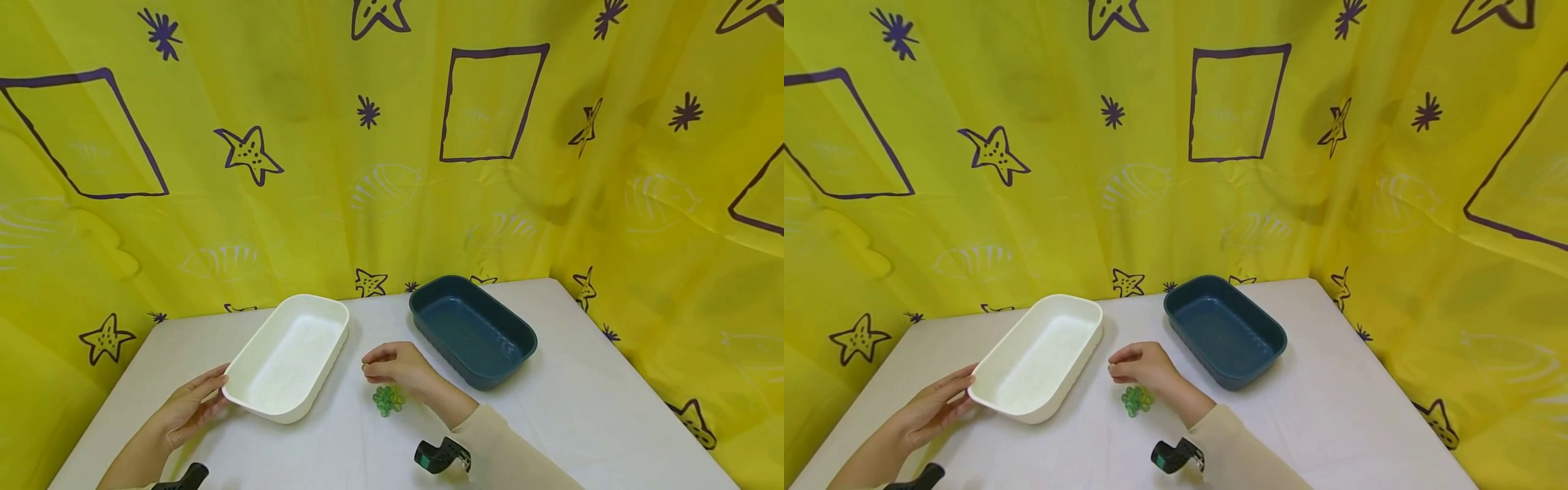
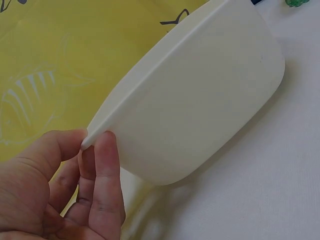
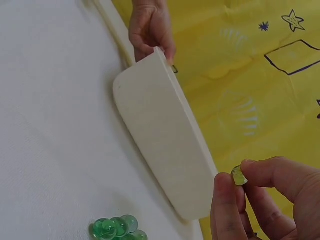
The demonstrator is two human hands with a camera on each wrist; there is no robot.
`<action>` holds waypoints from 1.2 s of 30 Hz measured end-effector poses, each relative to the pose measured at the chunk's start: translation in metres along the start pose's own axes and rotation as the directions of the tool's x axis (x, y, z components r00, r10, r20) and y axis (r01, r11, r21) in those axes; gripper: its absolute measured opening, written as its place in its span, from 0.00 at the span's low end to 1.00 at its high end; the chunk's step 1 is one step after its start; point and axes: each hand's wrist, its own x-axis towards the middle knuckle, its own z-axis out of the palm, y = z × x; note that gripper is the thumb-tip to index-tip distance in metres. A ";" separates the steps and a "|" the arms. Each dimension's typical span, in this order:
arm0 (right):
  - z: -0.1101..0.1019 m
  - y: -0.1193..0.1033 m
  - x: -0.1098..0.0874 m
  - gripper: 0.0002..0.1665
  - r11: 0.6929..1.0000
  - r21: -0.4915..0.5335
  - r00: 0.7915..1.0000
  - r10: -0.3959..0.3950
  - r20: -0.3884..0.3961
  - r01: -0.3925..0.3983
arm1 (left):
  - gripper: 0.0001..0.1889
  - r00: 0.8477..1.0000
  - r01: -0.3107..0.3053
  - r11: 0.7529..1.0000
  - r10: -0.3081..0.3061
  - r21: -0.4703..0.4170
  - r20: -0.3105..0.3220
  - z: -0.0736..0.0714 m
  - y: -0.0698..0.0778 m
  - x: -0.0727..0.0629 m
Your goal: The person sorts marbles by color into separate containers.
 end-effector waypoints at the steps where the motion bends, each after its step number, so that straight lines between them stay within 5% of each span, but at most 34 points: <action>1: 0.001 -0.001 0.000 0.11 1.000 0.002 1.000 0.002 -0.002 -0.002 | 0.18 1.000 -0.003 1.000 0.003 0.001 0.000 0.000 0.000 0.000; 9: 0.005 -0.004 0.003 0.10 1.000 0.020 1.000 0.020 -0.009 -0.020 | 0.17 0.999 0.010 1.000 -0.009 -0.021 0.036 0.000 0.002 0.000; 36: 0.032 -0.019 0.007 0.10 0.999 0.041 0.999 -0.021 0.026 0.020 | 0.19 1.000 0.024 1.000 -0.024 0.006 -0.016 0.001 -0.001 0.000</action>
